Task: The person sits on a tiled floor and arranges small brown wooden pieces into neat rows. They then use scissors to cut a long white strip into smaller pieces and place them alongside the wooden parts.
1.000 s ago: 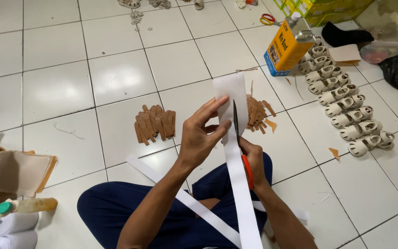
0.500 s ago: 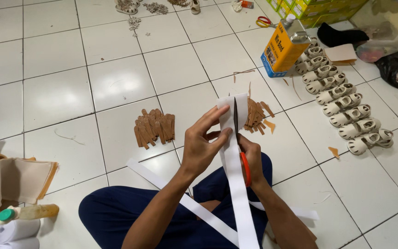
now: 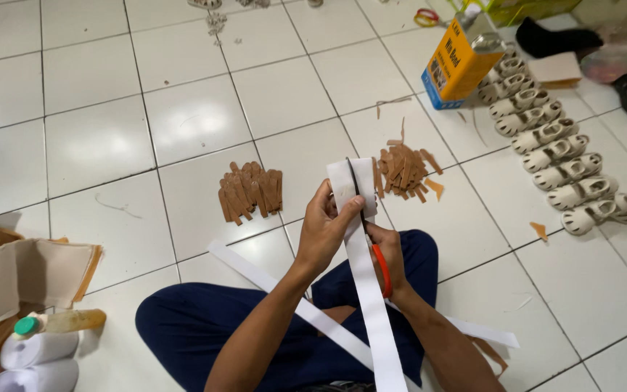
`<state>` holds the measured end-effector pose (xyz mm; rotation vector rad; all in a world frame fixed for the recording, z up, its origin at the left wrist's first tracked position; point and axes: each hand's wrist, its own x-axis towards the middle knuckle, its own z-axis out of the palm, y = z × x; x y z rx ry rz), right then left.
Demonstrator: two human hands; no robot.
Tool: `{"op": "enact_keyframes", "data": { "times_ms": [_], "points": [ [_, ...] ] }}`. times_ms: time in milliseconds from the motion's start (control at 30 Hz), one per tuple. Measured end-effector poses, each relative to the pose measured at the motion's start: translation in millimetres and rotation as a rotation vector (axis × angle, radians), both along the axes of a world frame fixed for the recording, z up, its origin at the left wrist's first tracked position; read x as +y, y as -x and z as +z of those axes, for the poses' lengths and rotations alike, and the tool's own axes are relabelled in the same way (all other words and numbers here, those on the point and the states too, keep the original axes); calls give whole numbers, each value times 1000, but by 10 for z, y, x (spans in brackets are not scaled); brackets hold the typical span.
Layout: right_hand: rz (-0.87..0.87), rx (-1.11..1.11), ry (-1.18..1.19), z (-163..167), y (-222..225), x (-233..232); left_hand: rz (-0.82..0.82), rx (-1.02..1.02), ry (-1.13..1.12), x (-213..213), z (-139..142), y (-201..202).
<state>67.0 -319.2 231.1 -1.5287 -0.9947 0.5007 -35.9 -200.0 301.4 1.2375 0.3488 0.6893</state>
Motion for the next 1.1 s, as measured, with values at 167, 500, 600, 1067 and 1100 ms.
{"op": "enact_keyframes", "data": {
  "times_ms": [167, 500, 600, 1067, 1100],
  "points": [
    [51, 11, 178, -38, 103, 63, 136, 20, 108, 43, -199, 28],
    [82, 76, 746, -371, -173, -695, 1004, -168, 202, 1957, -1779, 1462],
    [-81, -57, 1003, -419, -177, -855, 1022, 198, 282, 2084, -2397, 1974],
    [117, -733, 540, -895, 626, -1209, -394, 523, -927, 1047, -2472, 1491],
    [125, -783, 509, -952, 663, -1269, -467, 655, -951, 1009, -2483, 1456]
  ]
}}
